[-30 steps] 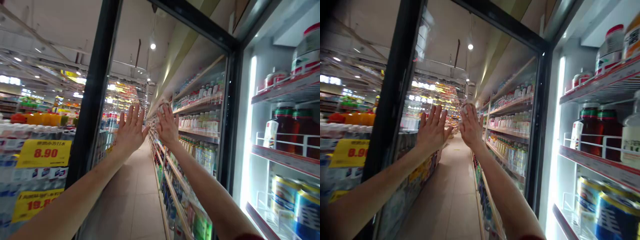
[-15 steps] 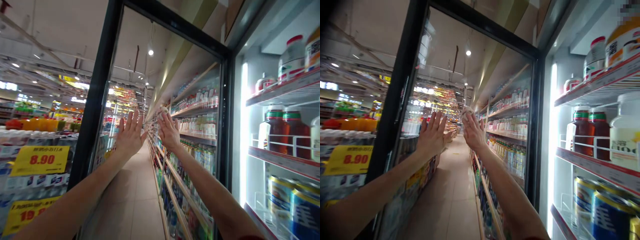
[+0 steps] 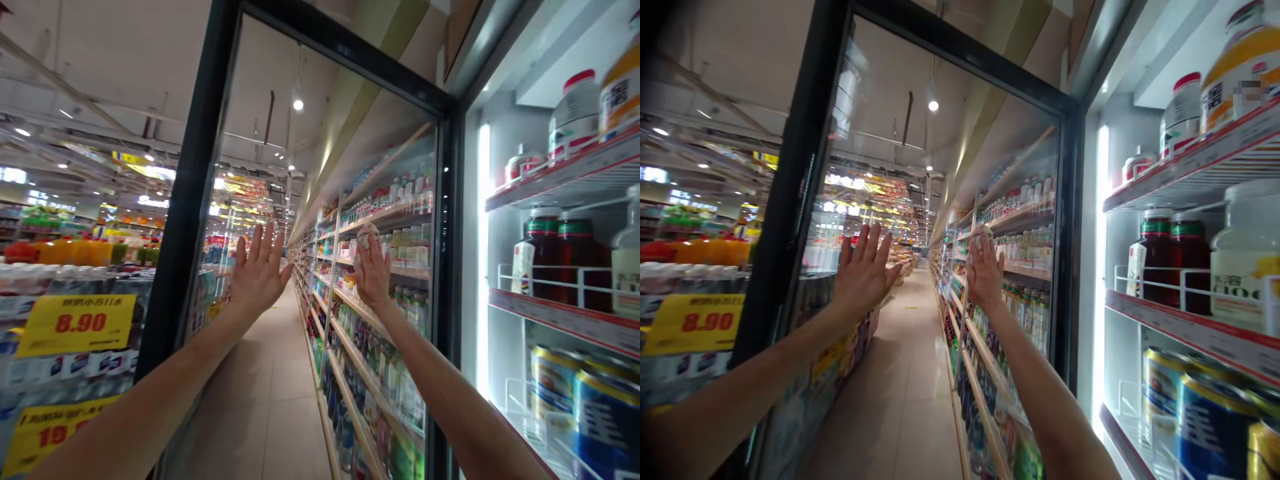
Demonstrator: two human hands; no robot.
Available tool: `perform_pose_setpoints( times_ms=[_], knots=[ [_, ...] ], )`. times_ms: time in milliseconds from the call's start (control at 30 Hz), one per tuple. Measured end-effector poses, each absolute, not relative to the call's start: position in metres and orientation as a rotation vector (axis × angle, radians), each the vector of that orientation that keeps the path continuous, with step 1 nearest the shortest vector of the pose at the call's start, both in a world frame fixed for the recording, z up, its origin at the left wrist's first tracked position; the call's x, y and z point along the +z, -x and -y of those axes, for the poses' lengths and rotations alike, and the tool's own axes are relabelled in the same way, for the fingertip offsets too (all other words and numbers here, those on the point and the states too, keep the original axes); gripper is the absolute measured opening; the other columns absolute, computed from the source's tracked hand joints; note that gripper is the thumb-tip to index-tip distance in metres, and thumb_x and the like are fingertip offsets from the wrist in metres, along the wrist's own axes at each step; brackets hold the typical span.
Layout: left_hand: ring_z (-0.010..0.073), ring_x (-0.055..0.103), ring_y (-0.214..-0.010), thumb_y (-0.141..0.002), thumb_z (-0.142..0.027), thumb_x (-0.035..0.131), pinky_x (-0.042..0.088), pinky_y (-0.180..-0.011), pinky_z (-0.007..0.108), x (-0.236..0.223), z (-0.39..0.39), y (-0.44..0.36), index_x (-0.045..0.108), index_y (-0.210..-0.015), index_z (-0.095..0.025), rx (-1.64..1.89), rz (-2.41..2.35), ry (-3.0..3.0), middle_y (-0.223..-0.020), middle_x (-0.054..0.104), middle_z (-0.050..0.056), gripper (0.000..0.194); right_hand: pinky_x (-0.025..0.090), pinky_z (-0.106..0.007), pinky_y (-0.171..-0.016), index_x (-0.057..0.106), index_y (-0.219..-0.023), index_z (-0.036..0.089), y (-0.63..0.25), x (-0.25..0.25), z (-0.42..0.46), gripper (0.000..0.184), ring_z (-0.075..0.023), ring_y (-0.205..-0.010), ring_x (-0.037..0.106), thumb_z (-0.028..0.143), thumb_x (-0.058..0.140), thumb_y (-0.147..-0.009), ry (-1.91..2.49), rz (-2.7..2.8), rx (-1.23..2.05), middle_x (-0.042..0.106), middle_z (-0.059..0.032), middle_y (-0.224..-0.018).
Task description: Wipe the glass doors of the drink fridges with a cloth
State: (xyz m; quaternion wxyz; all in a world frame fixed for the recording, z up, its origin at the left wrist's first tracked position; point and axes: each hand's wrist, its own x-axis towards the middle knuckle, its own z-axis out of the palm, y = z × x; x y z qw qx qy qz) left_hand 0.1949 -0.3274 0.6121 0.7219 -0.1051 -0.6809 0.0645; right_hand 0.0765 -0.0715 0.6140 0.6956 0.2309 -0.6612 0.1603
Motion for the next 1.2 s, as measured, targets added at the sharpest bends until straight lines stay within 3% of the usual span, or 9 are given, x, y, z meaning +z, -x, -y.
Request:
perform_pose_setpoints(
  times_ms=[67, 200, 300, 433, 533, 767, 933, 1033, 1200],
  knots=[
    [0.0283, 0.012, -0.140, -0.089, -0.036, 0.042, 0.011, -0.112, 0.054, 0.610, 0.328, -0.195, 0.016, -0.144, -0.017, 0.163, 1.518, 0.226, -0.150, 0.020, 0.014, 0.064, 0.016, -0.050, -0.111, 0.039, -0.136, 0.026, -0.074, 0.604, 0.054, 0.048, -0.0208, -0.138, 0.023, 0.031, 0.033, -0.088, -0.510, 1.527, 0.317, 0.029, -0.0073, -0.149],
    [0.0257, 0.015, -0.140, -0.090, -0.035, 0.039, 0.009, -0.114, 0.051, 0.600, 0.322, -0.195, 0.014, -0.145, -0.015, 0.225, 1.541, 0.215, -0.149, 0.024, 0.013, 0.063, 0.024, -0.059, -0.103, 0.033, -0.139, 0.019, -0.056, 0.582, -0.014, 0.054, -0.0288, -0.136, 0.025, 0.031, 0.030, -0.087, -0.117, 1.563, 0.610, 0.022, -0.0150, -0.150],
    [0.0255, 0.016, -0.140, -0.090, -0.037, 0.040, 0.009, -0.114, 0.051, 0.596, 0.318, -0.196, 0.016, -0.144, -0.014, 0.238, 1.547, 0.197, -0.148, 0.026, 0.014, 0.063, 0.026, -0.059, -0.102, 0.033, -0.140, 0.016, -0.059, 0.564, -0.004, 0.054, -0.0306, -0.137, 0.023, 0.030, 0.028, -0.088, -0.061, 1.515, 0.707, 0.019, -0.0171, -0.150],
    [0.0261, 0.015, -0.140, -0.090, -0.038, 0.041, 0.011, -0.113, 0.050, 0.599, 0.319, -0.197, 0.020, -0.144, -0.014, 0.235, 1.557, 0.207, -0.149, 0.025, 0.014, 0.063, 0.017, -0.053, -0.110, 0.034, -0.139, 0.023, -0.086, 0.541, 0.080, 0.051, -0.0243, -0.139, 0.019, 0.028, 0.033, -0.088, -0.449, 1.483, 0.418, 0.025, -0.0104, -0.150],
    [0.0256, 0.017, -0.139, -0.089, -0.037, 0.042, 0.012, -0.113, 0.049, 0.586, 0.323, -0.199, 0.020, -0.144, -0.015, 0.243, 1.594, 0.228, -0.149, 0.025, 0.013, 0.063, 0.014, -0.050, -0.111, 0.043, -0.134, 0.026, -0.092, 0.530, 0.091, 0.046, -0.0220, -0.138, 0.023, 0.027, 0.036, -0.088, -0.607, 1.514, 0.271, 0.032, -0.0076, -0.147],
    [0.0254, 0.019, -0.139, -0.088, -0.040, 0.044, 0.011, -0.114, 0.048, 0.510, 0.327, -0.210, 0.010, -0.145, -0.017, 0.247, 1.685, 0.258, -0.147, 0.027, 0.012, 0.070, 0.025, -0.063, -0.100, 0.036, -0.137, 0.013, -0.062, 0.501, 0.005, 0.052, -0.0326, -0.135, 0.027, 0.032, 0.028, -0.089, 0.103, 1.540, 0.811, 0.025, -0.0211, -0.147],
    [0.0255, 0.025, -0.137, -0.088, -0.041, 0.045, 0.011, -0.113, 0.046, 0.508, 0.327, -0.208, 0.010, -0.145, -0.018, 0.246, 1.670, 0.245, -0.146, 0.030, 0.011, 0.071, 0.019, -0.052, -0.110, 0.038, -0.137, 0.023, -0.098, 0.477, 0.106, 0.049, -0.0250, -0.139, 0.020, 0.028, 0.037, -0.088, -0.478, 1.490, 0.384, 0.029, -0.0104, -0.148],
    [0.0253, 0.026, -0.137, -0.087, -0.043, 0.046, 0.012, -0.113, 0.045, 0.510, 0.328, -0.206, 0.010, -0.145, -0.020, 0.233, 1.689, 0.233, -0.147, 0.029, 0.010, 0.072, 0.015, -0.051, -0.111, 0.045, -0.132, 0.028, -0.104, 0.472, 0.117, 0.045, -0.0236, -0.138, 0.023, 0.028, 0.042, -0.086, -0.620, 1.486, 0.282, 0.033, -0.0062, -0.146],
    [0.0254, 0.024, -0.138, -0.087, -0.040, 0.046, 0.010, -0.113, 0.046, 0.506, 0.326, -0.205, 0.006, -0.145, -0.020, 0.218, 1.709, 0.213, -0.148, 0.026, 0.009, 0.073, 0.021, -0.065, -0.102, 0.037, -0.137, 0.017, -0.078, 0.468, 0.049, 0.050, -0.0311, -0.136, 0.025, 0.032, 0.028, -0.090, -0.034, 1.534, 0.723, 0.026, -0.0182, -0.147]
  ],
)
